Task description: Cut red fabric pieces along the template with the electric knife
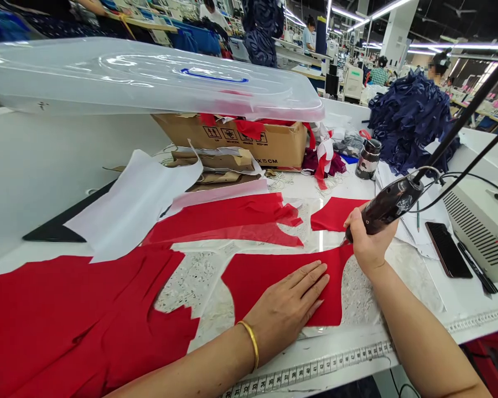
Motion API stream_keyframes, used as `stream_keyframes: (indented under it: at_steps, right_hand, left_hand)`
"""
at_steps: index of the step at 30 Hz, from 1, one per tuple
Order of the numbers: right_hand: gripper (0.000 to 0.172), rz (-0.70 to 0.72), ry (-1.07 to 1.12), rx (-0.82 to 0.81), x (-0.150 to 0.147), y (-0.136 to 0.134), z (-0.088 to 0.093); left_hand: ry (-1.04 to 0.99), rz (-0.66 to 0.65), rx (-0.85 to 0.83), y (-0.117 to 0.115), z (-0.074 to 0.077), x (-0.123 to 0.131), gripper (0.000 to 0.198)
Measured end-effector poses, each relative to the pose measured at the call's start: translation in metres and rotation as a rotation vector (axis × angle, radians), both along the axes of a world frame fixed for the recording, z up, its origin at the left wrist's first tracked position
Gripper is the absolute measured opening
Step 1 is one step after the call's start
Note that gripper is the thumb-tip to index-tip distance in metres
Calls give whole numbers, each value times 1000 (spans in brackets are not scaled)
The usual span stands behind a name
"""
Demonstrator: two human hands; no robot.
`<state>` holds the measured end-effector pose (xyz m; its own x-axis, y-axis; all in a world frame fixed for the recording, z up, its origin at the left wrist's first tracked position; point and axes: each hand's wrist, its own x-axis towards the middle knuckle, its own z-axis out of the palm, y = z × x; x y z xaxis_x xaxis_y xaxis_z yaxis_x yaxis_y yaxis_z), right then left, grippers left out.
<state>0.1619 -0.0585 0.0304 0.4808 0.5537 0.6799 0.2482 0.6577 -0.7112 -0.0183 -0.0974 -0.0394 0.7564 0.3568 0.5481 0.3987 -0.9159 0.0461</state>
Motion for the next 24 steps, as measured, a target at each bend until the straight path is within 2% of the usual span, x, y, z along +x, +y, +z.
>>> stream_keyframes:
  at_steps: [6, 11, 16, 20, 24]
  right_hand:
    - [33, -70, 6, 54, 16, 5, 5]
    - [41, -118, 10, 22, 30, 9, 6]
    - [43, -135, 11, -61, 27, 8, 7]
    - [42, -178, 4, -108, 25, 8, 7]
    - [45, -189, 17, -76, 25, 8, 8]
  left_hand:
    - [-2, 5, 34, 0, 1, 0, 30]
    - [-7, -5, 6, 0, 0, -1, 30]
    - [-17, 9, 28, 0, 3, -3, 31]
    - [-49, 53, 80, 4, 8, -6, 32]
    - [-66, 142, 120, 12, 18, -12, 29]
